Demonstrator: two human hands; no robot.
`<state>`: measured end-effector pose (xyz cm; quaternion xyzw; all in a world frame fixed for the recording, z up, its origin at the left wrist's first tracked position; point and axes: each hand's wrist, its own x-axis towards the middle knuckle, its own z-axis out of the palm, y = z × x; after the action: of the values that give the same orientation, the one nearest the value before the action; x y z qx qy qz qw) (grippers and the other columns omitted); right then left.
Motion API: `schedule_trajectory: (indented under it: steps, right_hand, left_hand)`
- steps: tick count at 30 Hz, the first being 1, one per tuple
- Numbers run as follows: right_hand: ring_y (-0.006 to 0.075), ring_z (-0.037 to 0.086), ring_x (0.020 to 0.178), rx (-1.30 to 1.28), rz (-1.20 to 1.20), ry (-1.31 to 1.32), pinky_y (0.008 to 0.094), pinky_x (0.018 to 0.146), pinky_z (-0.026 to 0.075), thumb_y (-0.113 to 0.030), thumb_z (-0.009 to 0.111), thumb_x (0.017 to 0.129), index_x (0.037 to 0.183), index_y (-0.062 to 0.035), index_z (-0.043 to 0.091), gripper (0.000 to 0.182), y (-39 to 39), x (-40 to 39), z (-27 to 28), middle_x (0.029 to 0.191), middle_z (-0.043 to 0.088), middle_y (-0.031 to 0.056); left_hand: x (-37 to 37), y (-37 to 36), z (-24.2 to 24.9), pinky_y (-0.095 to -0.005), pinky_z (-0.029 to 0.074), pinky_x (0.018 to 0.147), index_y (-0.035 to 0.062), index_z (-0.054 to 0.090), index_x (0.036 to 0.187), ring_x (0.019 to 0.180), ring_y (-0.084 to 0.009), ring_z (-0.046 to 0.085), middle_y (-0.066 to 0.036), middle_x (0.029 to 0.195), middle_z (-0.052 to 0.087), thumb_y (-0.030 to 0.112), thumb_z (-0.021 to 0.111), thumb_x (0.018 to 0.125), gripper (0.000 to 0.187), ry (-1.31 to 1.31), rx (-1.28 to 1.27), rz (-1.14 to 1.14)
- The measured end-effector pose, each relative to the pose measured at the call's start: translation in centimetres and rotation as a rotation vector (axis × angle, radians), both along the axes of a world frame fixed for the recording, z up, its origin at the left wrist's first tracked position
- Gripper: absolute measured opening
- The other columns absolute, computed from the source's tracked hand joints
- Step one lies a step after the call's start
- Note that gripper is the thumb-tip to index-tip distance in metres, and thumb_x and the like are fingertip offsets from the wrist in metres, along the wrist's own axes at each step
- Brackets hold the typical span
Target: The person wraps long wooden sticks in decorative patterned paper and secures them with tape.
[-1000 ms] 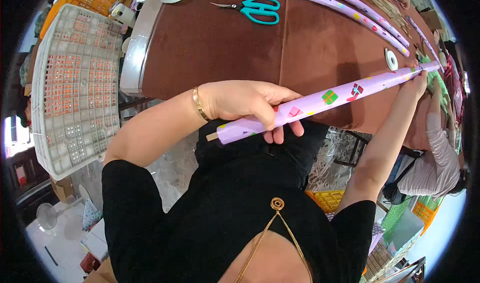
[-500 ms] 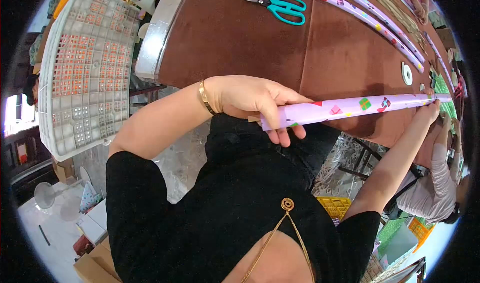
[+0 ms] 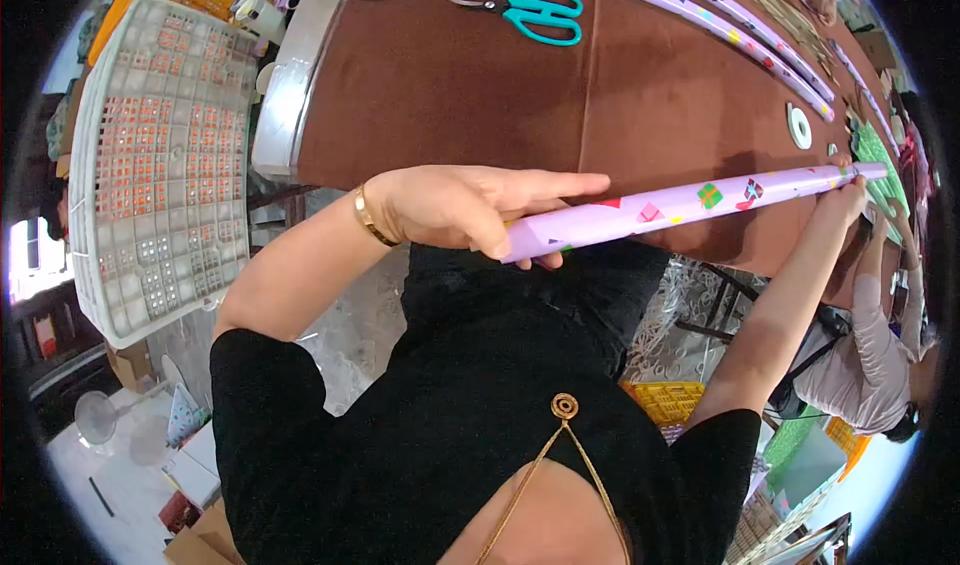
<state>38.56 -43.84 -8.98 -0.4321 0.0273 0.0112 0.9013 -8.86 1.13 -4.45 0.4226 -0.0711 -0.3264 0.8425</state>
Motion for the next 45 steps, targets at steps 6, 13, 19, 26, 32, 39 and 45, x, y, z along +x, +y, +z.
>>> schedule_trajectory:
  steps: [6, 13, 19, 26, 32, 39, 45]
  right_hand:
    - [0.0292, 0.060, 0.074, -0.260, -0.230, 0.013, 0.0438, 0.067, 0.051, -0.034, 0.037, 0.100, 0.108, 0.0058, 0.060, 0.047, 3.6, -4.1, 0.5, 0.084, 0.062, 0.0140]
    - [0.0260, 0.053, 0.069, 0.131, -0.136, 0.084, 0.0399, 0.061, 0.049, -0.039, 0.033, 0.106, 0.101, -0.0034, 0.047, 0.039, 7.6, -8.2, 2.8, 0.084, 0.056, 0.0125]
    - [0.0257, 0.055, 0.073, 0.173, -0.148, 0.069, 0.0391, 0.064, 0.052, -0.039, 0.036, 0.105, 0.101, -0.0016, 0.048, 0.039, 9.3, -9.7, 3.4, 0.088, 0.057, 0.0134]
    - [0.0284, 0.064, 0.080, 0.001, 0.013, -0.077, 0.0397, 0.074, 0.057, -0.004, 0.055, 0.091, 0.112, 0.0043, 0.048, 0.024, 13.6, -15.0, 4.0, 0.093, 0.061, 0.0154]
    - [0.0361, 0.067, 0.100, 0.016, 0.297, 0.055, 0.0494, 0.088, 0.057, 0.004, 0.054, 0.089, 0.131, -0.0045, 0.041, 0.045, 19.3, -24.4, 3.6, 0.110, 0.062, 0.0182]
    - [0.0416, 0.064, 0.107, -0.005, 0.259, 0.104, 0.0541, 0.093, 0.054, -0.001, 0.048, 0.094, 0.134, 0.0018, 0.040, 0.041, 18.6, -22.9, 4.5, 0.118, 0.060, 0.0270]
    - [0.0428, 0.063, 0.110, 0.048, 0.387, 0.036, 0.0531, 0.095, 0.054, -0.002, 0.047, 0.094, 0.136, 0.0043, 0.039, 0.044, 18.2, -22.6, 5.0, 0.121, 0.060, 0.0277]
  left_hand:
    - [0.2, 0.0, 0.6, -0.0270, 0.047, 0.091, 0.0044, 0.008, 0.159, 0.111, -0.0164, 0.056, -0.013, 0.151, 0.039, 0.020, 0.072, 0.075, 0.106, 0.017, 0.215, 0.001]
    - [0.1, 0.4, -0.5, -0.0278, 0.047, 0.089, 0.0056, 0.005, 0.159, 0.105, -0.0183, 0.059, -0.019, 0.148, 0.041, 0.025, 0.074, 0.076, 0.109, 0.041, 0.065, 0.011]
    - [0.8, -0.5, 0.4, -0.0243, 0.048, 0.068, 0.0030, 0.024, 0.155, 0.078, -0.0134, 0.060, -0.015, 0.114, 0.064, 0.031, 0.068, 0.093, 0.081, 0.158, 0.319, -0.099]
    - [2.4, -0.9, -0.1, -0.0243, 0.047, 0.066, 0.0028, 0.023, 0.155, 0.078, -0.0139, 0.060, -0.012, 0.109, 0.063, 0.033, 0.068, 0.093, 0.083, 0.058, 0.344, -0.055]
    - [4.1, -1.1, -0.3, -0.0246, 0.047, 0.066, 0.0022, 0.022, 0.155, 0.077, -0.0139, 0.059, -0.011, 0.107, 0.063, 0.032, 0.067, 0.094, 0.082, 0.025, 0.348, 0.021]
    - [3.5, 0.1, 0.5, -0.0249, 0.047, 0.067, 0.0028, 0.020, 0.156, 0.077, -0.0130, 0.058, -0.010, 0.107, 0.062, 0.025, 0.063, 0.095, 0.078, -0.017, 0.426, 0.031]
    - [2.5, 0.4, 1.1, -0.0266, 0.049, 0.074, 0.0037, 0.022, 0.156, 0.081, -0.0123, 0.058, -0.008, 0.108, 0.062, 0.009, 0.057, 0.095, 0.071, -0.107, 0.627, 0.033]
